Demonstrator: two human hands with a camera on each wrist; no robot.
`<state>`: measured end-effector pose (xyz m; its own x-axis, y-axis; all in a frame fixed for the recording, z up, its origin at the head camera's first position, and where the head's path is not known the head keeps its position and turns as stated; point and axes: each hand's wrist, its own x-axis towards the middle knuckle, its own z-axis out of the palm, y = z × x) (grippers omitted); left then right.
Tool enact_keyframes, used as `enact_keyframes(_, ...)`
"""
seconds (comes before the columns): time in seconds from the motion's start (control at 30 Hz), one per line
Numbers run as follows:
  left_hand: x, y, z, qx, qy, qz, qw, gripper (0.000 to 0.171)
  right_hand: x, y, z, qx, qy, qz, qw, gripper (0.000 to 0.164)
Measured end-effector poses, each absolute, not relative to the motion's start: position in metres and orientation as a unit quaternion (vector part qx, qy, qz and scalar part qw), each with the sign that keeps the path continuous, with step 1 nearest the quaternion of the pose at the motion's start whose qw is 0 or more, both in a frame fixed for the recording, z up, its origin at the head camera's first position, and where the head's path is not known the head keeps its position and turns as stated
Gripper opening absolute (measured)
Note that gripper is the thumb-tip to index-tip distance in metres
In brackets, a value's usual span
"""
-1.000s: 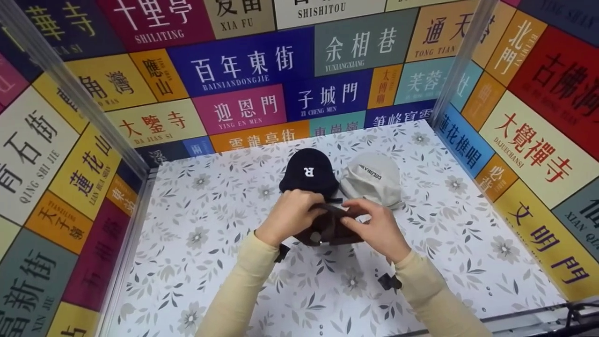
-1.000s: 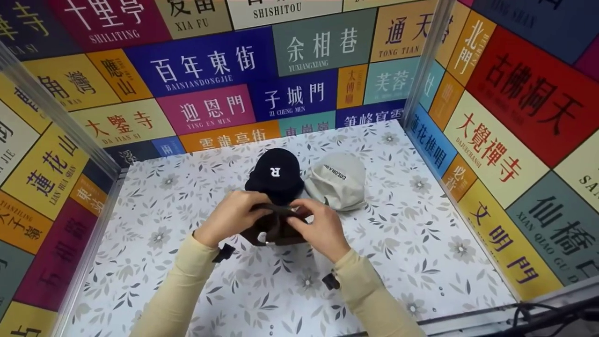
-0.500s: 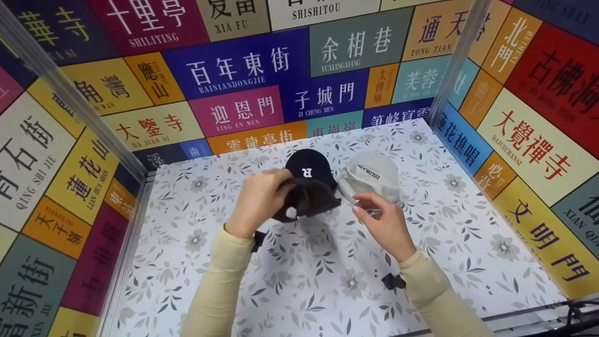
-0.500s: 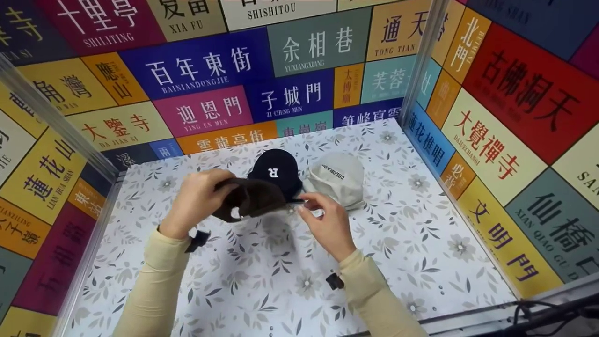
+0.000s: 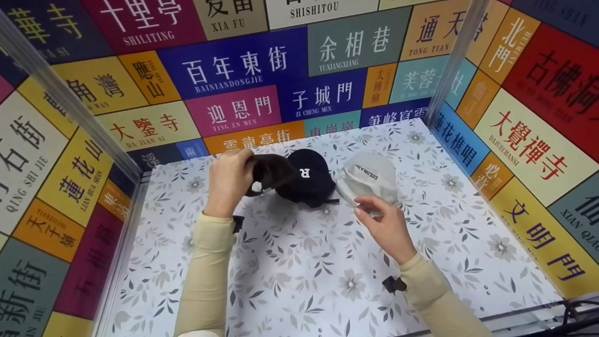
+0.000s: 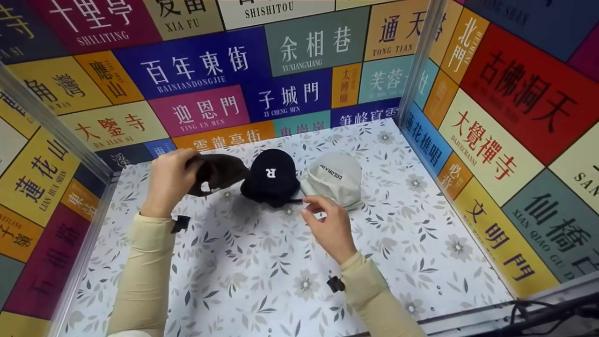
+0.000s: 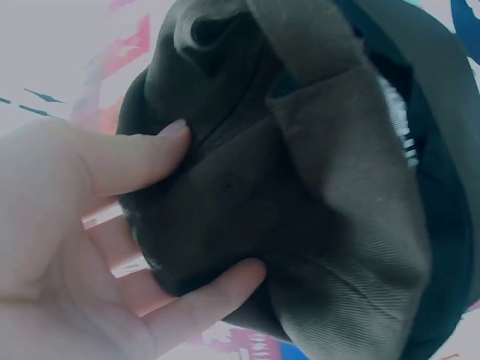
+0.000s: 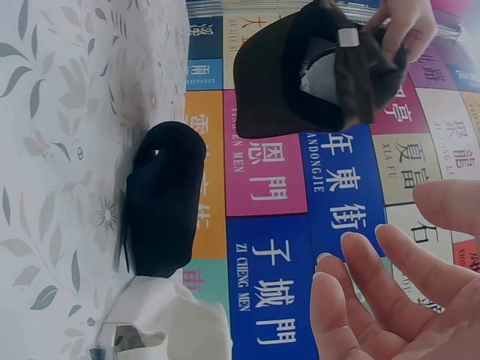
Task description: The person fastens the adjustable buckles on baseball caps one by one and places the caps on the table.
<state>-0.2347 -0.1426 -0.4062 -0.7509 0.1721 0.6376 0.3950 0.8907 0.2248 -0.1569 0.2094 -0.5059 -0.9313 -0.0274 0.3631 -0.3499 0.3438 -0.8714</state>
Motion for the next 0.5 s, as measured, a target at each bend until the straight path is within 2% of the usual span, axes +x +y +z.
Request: enact_keyframes(0.5,-0.290,-0.186,-0.480,-0.075,-0.929,-0.205,0.298,0.008,-0.158,0.224,-0.522,0.101,-0.824,0.542,0.130,0.021)
